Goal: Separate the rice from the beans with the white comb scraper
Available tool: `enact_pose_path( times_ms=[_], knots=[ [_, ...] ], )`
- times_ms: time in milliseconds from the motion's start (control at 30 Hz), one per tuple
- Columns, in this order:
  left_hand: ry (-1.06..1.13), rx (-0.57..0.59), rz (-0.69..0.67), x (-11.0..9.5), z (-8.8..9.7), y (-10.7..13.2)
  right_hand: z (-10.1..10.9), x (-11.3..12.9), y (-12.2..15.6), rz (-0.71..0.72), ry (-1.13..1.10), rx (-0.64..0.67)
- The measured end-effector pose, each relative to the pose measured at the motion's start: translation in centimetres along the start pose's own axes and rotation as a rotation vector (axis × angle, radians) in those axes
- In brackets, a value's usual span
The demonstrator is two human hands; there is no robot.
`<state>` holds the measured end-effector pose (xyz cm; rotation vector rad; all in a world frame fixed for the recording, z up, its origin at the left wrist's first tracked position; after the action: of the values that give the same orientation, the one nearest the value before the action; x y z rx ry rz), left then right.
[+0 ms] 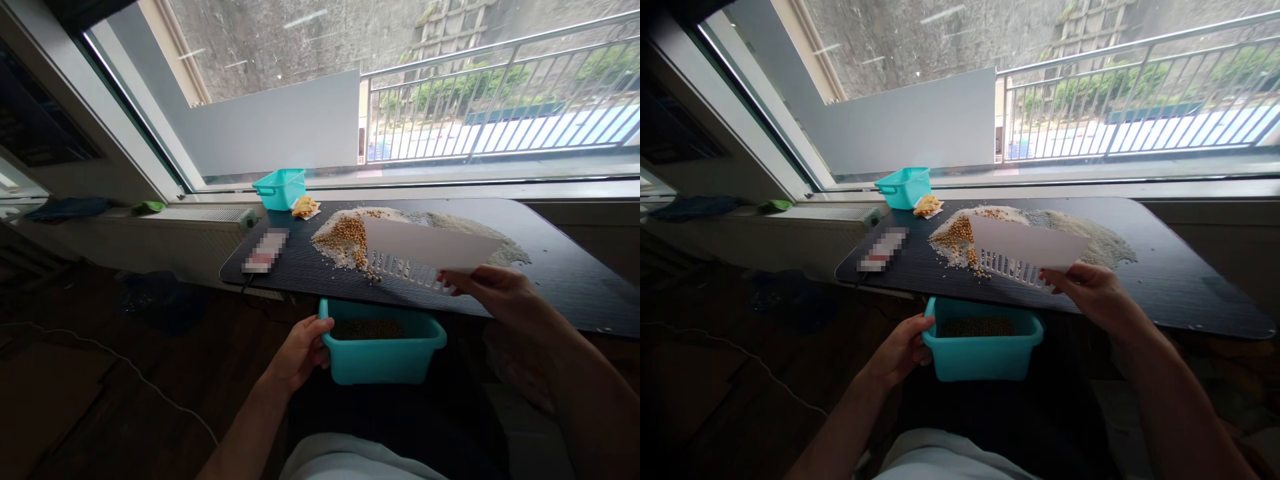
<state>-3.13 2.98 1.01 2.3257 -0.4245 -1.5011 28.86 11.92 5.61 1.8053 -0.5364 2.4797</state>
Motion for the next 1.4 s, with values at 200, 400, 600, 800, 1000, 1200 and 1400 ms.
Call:
enact_pose_path(
  times_ms=[200,400,600,800,1000,1200,1400],
  knots=[
    [0.003,0.01,0.002,-0.1,0.0,0.0,-0.3,0.6,0.0,-0.009,-0.003,0.019],
    [0.019,0.002,0.002,-0.2,-0.1,0.1,-0.2,0.3,0.3,-0.004,0.018,0.009],
    [0.009,-0.007,0.004,-0.1,-0.1,0.1,0.8,0.3,0.6,-0.062,0.028,-0.057],
    [0.003,-0.001,-0.003,-0.1,-0.1,0.1,1.3,1.5,1.2,-0.157,0.057,-0.04],
    [0.006,0.003,0.007,-0.2,-0.2,0.1,1.5,1.8,1.7,-0.147,0.032,-0.021],
    [0.007,-0.007,0.009,-0.1,-0.2,0.1,0.2,2.5,1.5,-0.127,0.054,0.021],
    [0.002,0.014,-0.001,0.0,-0.1,0.1,-0.1,2.3,1.7,-0.108,0.056,0.08]
  ],
)
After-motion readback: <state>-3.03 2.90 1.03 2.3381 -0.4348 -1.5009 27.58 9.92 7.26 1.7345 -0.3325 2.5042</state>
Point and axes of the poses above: each hand's wrist, its own y-axis away from the middle knuckle, its own z-axis out of the back of the hand, x = y × z, the point moved 3 cm from there along -y, towards the middle knuckle, and after that the axes turned 9 degrees about -x, right-handed, at the moved point
